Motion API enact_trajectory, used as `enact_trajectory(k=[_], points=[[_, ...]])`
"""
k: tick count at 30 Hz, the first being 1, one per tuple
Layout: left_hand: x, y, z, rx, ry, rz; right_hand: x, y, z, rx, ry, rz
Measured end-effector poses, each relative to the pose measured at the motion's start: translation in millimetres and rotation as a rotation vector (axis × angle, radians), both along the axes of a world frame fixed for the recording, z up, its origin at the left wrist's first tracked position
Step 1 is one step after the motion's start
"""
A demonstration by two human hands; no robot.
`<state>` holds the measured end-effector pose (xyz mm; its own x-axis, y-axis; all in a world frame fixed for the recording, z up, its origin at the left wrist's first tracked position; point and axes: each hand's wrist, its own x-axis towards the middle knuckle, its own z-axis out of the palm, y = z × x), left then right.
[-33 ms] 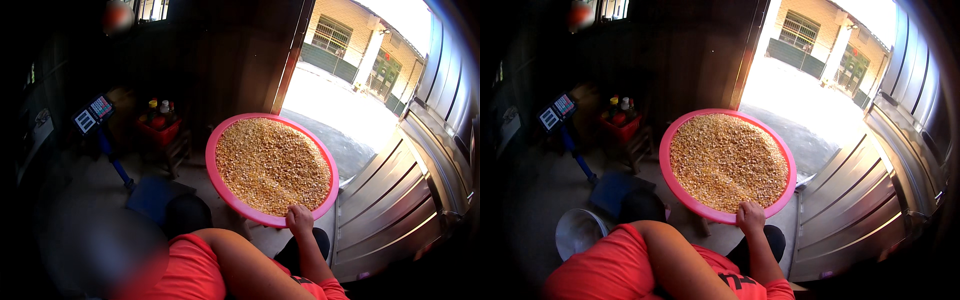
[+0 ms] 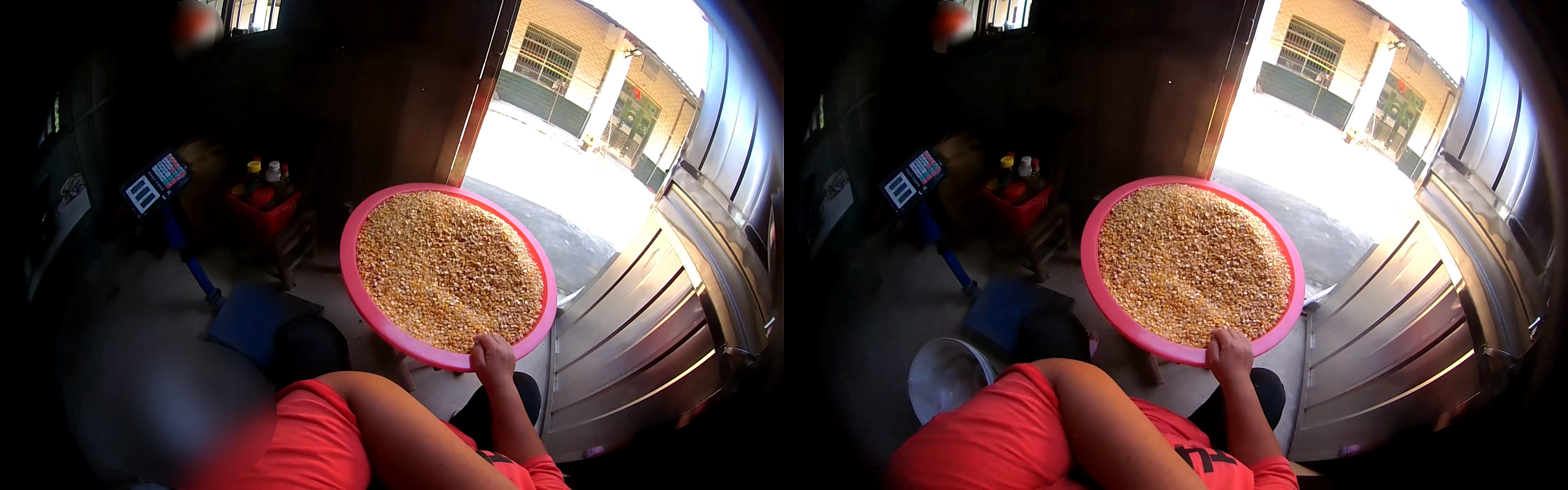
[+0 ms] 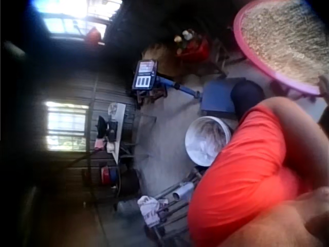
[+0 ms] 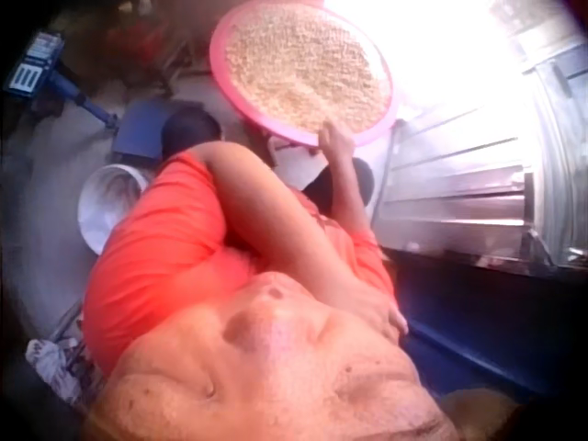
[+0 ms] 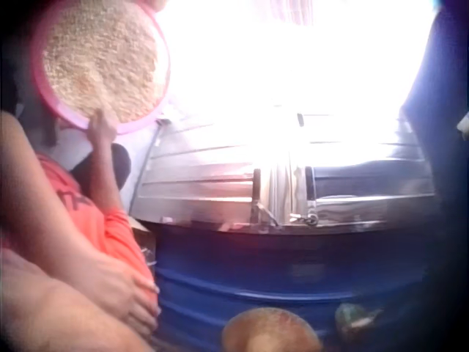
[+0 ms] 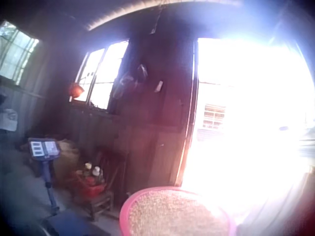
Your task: The person picks up corn kernels from a large basin and places them into small plastic bags, then places the filled bags onto a scale or into a box.
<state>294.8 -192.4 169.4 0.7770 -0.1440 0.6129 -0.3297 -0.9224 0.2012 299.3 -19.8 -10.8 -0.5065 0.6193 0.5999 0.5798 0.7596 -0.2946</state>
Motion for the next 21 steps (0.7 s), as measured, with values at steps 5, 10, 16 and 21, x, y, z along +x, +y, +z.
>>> enact_trajectory(k=[5, 10, 16, 21], points=[[-14, -6, -2, -0.025, 0.021, 0.066, -2, -5, 4, -0.023, -0.018, -0.012], [-33, -15, -4, -0.061, 0.075, 0.148, 1, -2, -2, -0.029, -0.002, 0.003], [-80, -34, -4, -0.192, 0.147, 0.293, -1, -1, -1, -0.047, -0.035, 0.054], [-184, -45, -42, -0.535, -0.006, 0.605, 6, 5, -8, -0.057, -0.049, 0.06]])
